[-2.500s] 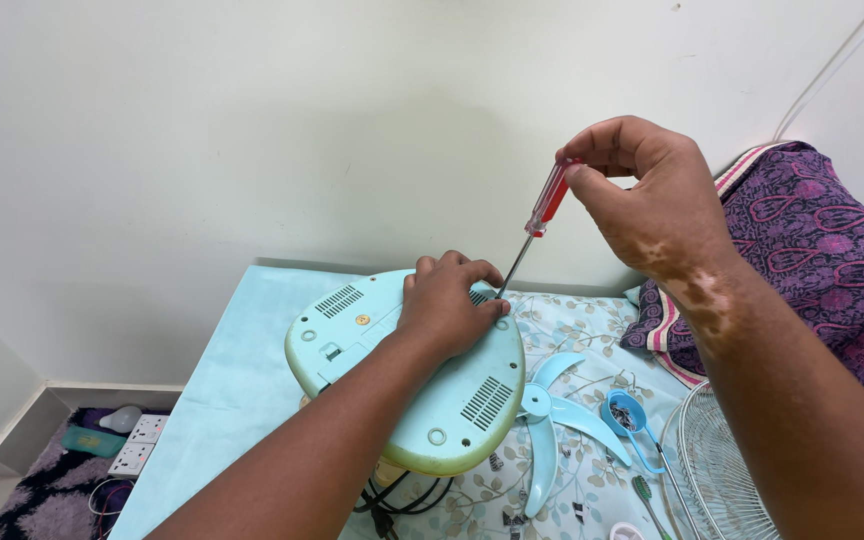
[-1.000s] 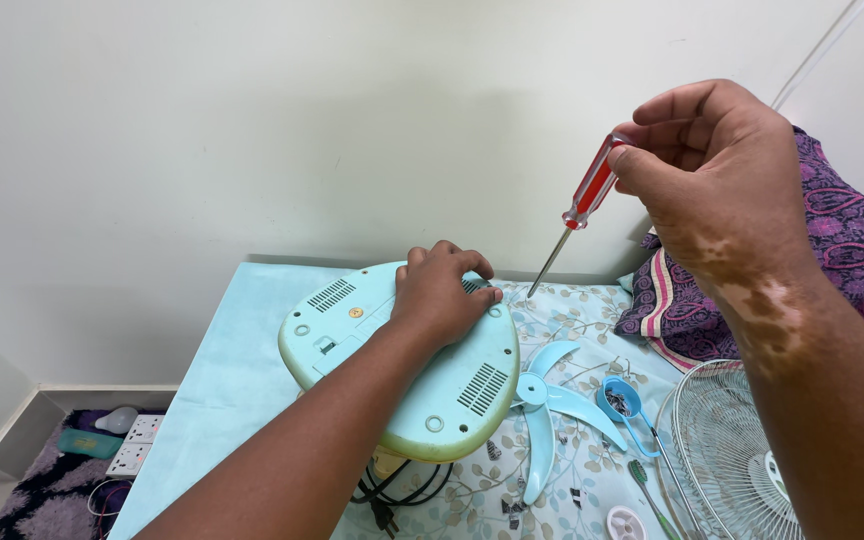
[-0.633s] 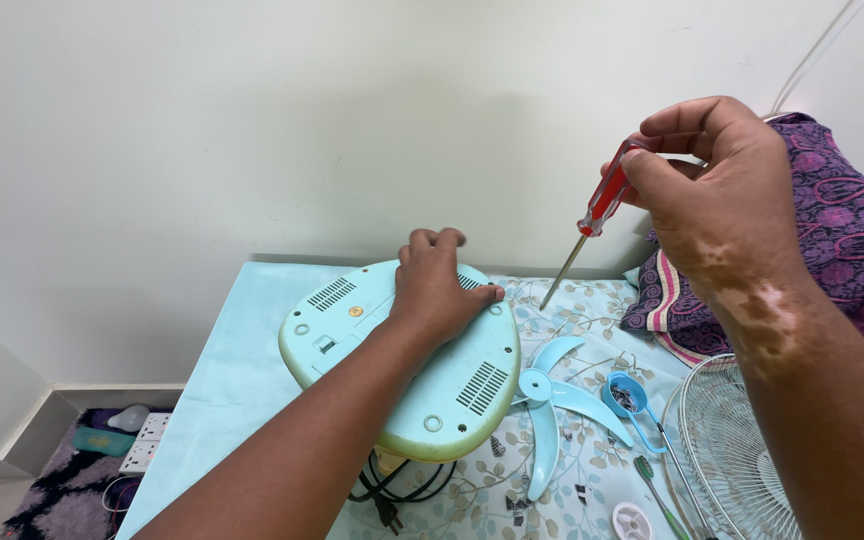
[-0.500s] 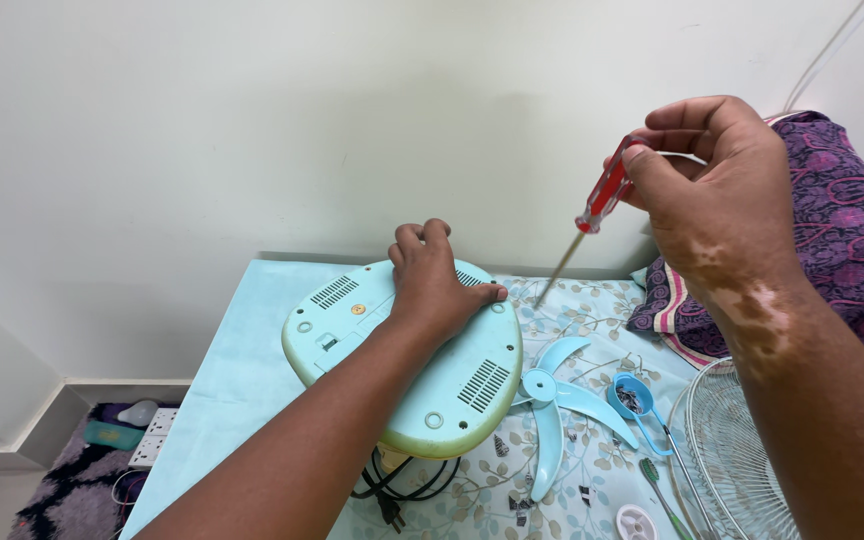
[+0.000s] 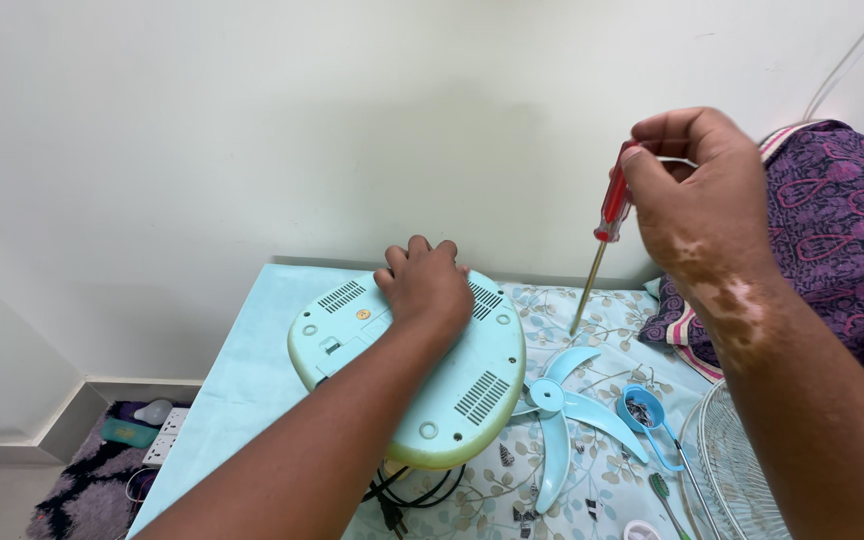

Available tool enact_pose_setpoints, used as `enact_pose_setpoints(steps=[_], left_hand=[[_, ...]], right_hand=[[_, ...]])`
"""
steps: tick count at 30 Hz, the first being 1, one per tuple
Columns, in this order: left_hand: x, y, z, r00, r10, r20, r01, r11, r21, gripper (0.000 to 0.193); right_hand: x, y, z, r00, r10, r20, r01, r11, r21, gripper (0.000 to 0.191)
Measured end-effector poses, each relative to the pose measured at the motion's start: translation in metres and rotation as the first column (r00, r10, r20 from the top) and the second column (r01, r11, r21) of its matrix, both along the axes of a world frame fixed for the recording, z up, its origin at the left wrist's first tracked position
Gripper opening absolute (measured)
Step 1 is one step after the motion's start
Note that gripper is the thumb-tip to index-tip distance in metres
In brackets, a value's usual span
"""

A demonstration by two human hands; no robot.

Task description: The person brushes dust from the exposed motor housing of a disassembled table fan using a toothbrush, then flips the fan over and unscrews the rear cover screws with a screwdriver, working on the screws one at a time.

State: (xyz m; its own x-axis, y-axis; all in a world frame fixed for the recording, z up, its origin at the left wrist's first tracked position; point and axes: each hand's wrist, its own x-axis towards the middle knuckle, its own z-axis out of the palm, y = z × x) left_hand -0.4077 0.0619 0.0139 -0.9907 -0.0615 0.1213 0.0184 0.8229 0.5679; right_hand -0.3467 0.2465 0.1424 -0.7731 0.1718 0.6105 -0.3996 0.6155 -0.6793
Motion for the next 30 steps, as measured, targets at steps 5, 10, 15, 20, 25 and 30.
enact_pose_setpoints(steps=[5, 10, 15, 20, 25, 30], left_hand=[[-0.005, 0.002, 0.005, 0.998, 0.033, -0.051, -0.032, 0.999, 0.023, 0.022], [0.004, -0.003, 0.006, 0.995, 0.046, -0.088, -0.037, 0.994, 0.104, 0.021], [0.005, -0.003, 0.014, 0.994, 0.104, -0.045, -0.098, 0.987, 0.127, 0.021], [0.003, -0.003, 0.018, 0.994, 0.092, -0.066, -0.087, 0.994, 0.072, 0.020], [-0.003, -0.007, 0.012, 0.993, 0.114, -0.038, -0.110, 0.990, 0.090, 0.021], [-0.013, 0.000, 0.002, 0.994, 0.078, -0.073, -0.087, 0.988, -0.126, 0.022]], right_hand=[[-0.006, 0.009, -0.017, 0.978, 0.015, 0.209, 0.004, 0.996, -0.088, 0.018], [-0.010, 0.009, -0.049, 0.850, 0.031, 0.525, 0.060, 0.986, -0.155, 0.025], [-0.018, -0.005, -0.070, 0.782, 0.089, 0.617, -0.090, 0.995, -0.028, 0.032], [-0.036, -0.024, -0.078, 0.849, 0.040, 0.527, -0.181, 0.959, 0.219, 0.025], [-0.048, -0.035, -0.083, 0.822, 0.056, 0.567, -0.201, 0.960, 0.196, 0.023], [-0.055, -0.045, -0.085, 0.821, 0.039, 0.570, -0.236, 0.932, 0.275, 0.023]])
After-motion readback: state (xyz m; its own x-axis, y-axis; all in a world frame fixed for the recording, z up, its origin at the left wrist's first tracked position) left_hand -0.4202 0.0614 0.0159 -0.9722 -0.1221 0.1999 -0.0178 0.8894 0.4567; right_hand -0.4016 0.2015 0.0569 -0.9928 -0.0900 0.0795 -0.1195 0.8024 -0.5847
